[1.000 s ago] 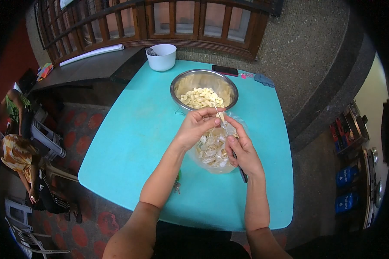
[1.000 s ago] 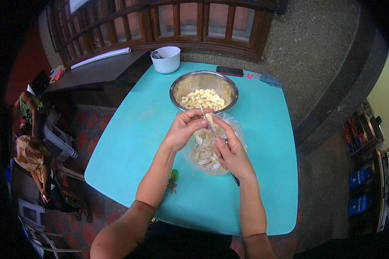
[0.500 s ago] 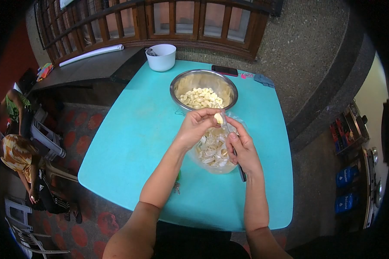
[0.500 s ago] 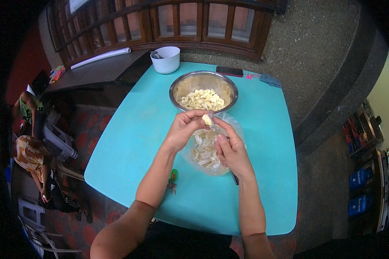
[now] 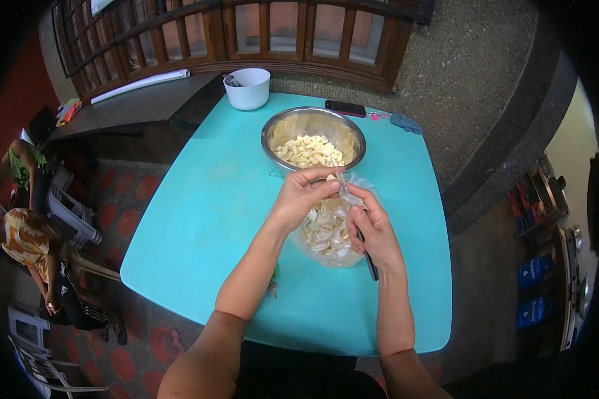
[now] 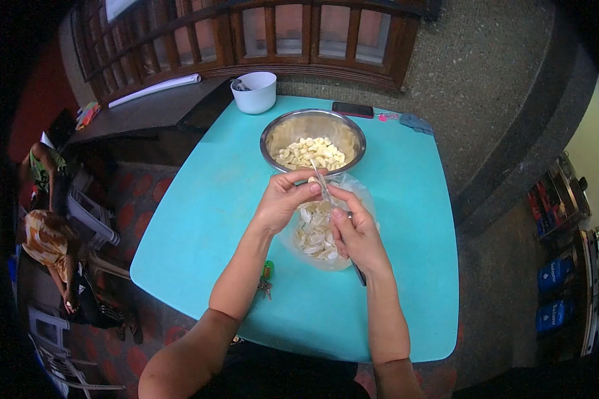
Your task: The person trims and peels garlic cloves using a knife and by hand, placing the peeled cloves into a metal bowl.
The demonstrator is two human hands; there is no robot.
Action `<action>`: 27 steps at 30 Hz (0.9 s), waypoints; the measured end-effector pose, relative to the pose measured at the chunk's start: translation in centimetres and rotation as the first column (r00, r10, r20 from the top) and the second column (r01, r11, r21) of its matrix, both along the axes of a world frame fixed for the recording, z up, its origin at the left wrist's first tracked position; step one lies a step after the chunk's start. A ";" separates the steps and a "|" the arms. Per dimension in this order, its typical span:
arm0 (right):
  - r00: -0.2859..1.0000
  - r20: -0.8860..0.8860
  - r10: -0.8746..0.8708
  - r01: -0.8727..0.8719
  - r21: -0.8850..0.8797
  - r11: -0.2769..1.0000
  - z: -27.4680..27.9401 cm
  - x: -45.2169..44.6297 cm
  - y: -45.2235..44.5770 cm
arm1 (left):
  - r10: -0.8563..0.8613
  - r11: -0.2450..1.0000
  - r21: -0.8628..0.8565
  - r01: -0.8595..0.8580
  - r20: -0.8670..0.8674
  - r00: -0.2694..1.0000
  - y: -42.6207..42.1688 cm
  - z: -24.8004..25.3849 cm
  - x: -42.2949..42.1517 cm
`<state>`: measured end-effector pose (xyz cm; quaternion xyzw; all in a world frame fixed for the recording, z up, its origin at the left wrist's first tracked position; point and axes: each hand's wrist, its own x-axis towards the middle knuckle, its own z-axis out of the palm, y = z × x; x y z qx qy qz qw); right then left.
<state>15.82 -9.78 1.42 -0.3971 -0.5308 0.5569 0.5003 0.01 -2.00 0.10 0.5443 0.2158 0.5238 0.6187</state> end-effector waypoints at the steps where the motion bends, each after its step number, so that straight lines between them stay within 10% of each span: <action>1: 1.000 -0.006 -0.022 0.022 -0.005 1.000 0.0 0.1 0.0 | -0.008 0.999 -0.038 0.009 0.012 1.000 0.0 0.1 -0.1; 6: 0.997 0.049 -0.065 0.065 -0.005 0.998 0.9 1.0 -0.2 | 0.072 0.995 -0.075 -0.069 0.033 0.997 0.8 0.0 -0.9; 11: 0.778 0.552 -0.301 0.013 0.465 0.885 -2.5 2.5 1.3 | 0.337 0.941 0.075 -0.330 -0.111 0.935 1.7 0.3 -2.9; 15: 0.575 0.791 -0.209 0.116 0.174 0.978 0.0 1.3 -0.2 | 0.481 0.869 0.253 -0.426 -0.224 0.848 2.0 -0.1 -3.3; 27: 0.563 0.755 -0.336 0.124 0.325 0.938 -0.5 3.2 -0.4 | 0.745 0.637 0.688 -0.347 -0.435 0.506 7.4 2.3 -1.5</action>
